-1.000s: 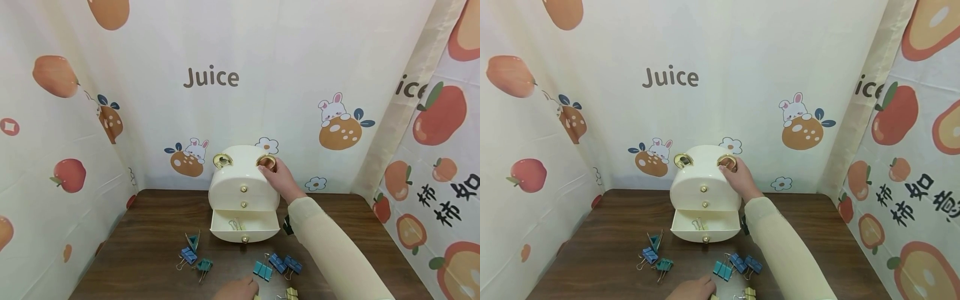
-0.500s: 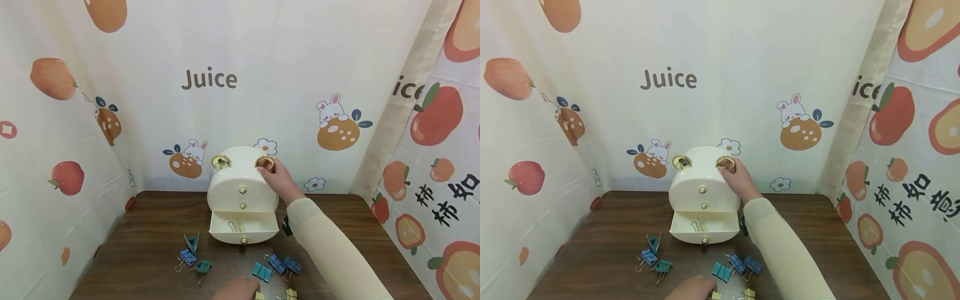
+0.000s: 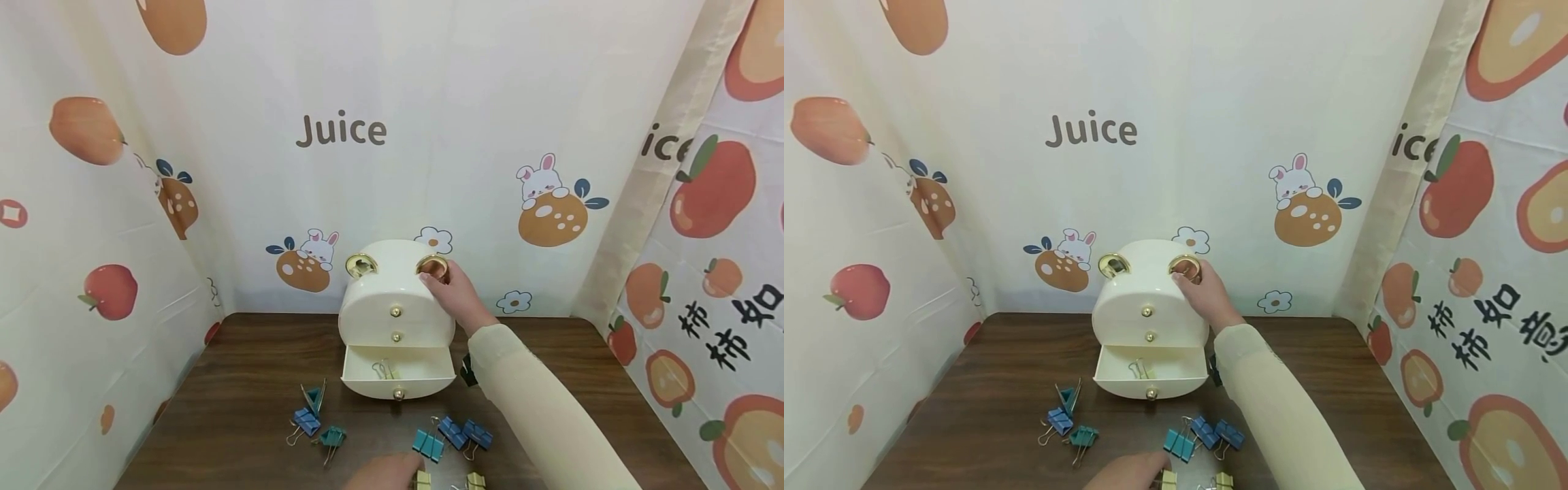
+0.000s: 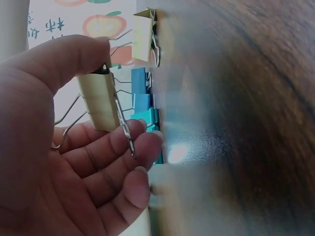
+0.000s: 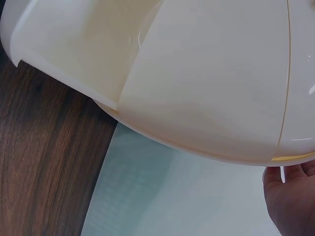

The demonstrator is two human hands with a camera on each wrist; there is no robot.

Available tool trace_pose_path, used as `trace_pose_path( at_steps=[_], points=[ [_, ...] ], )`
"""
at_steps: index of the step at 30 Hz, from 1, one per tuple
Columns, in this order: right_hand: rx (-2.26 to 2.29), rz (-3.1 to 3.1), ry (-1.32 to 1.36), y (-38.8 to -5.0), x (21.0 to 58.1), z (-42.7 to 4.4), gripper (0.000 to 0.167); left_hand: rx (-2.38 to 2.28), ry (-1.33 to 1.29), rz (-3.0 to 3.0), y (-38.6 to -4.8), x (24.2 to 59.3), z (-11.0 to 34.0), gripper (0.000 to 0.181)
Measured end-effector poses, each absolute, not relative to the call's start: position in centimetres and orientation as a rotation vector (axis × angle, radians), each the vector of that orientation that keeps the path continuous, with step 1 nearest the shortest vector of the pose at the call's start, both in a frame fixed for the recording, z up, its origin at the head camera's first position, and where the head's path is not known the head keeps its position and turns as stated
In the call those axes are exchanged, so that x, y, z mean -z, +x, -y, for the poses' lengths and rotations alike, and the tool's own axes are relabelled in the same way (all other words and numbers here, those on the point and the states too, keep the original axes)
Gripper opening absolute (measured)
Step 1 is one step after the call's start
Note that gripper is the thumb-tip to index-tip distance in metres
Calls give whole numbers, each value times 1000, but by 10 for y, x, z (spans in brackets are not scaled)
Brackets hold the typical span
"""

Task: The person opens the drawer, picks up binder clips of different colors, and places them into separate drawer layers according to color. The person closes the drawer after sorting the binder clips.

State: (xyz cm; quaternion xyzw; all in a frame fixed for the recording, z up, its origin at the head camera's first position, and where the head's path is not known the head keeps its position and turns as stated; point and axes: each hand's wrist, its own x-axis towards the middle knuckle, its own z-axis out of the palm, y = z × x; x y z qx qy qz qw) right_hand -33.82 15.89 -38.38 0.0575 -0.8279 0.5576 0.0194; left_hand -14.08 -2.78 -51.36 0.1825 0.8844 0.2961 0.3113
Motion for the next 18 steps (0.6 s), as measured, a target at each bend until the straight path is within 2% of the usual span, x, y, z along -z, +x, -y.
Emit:
trace_pose_path(
  at_steps=[5, 18],
  points=[
    [-1739, 2563, 188, -339, 385, -159, 44, -804, 509, -2347, -140, 516, 30, 27],
    [-1723, 2571, 184, -337, 383, -158, 44, -669, 534, -2317, -141, 531, 28, 16]
  ],
)
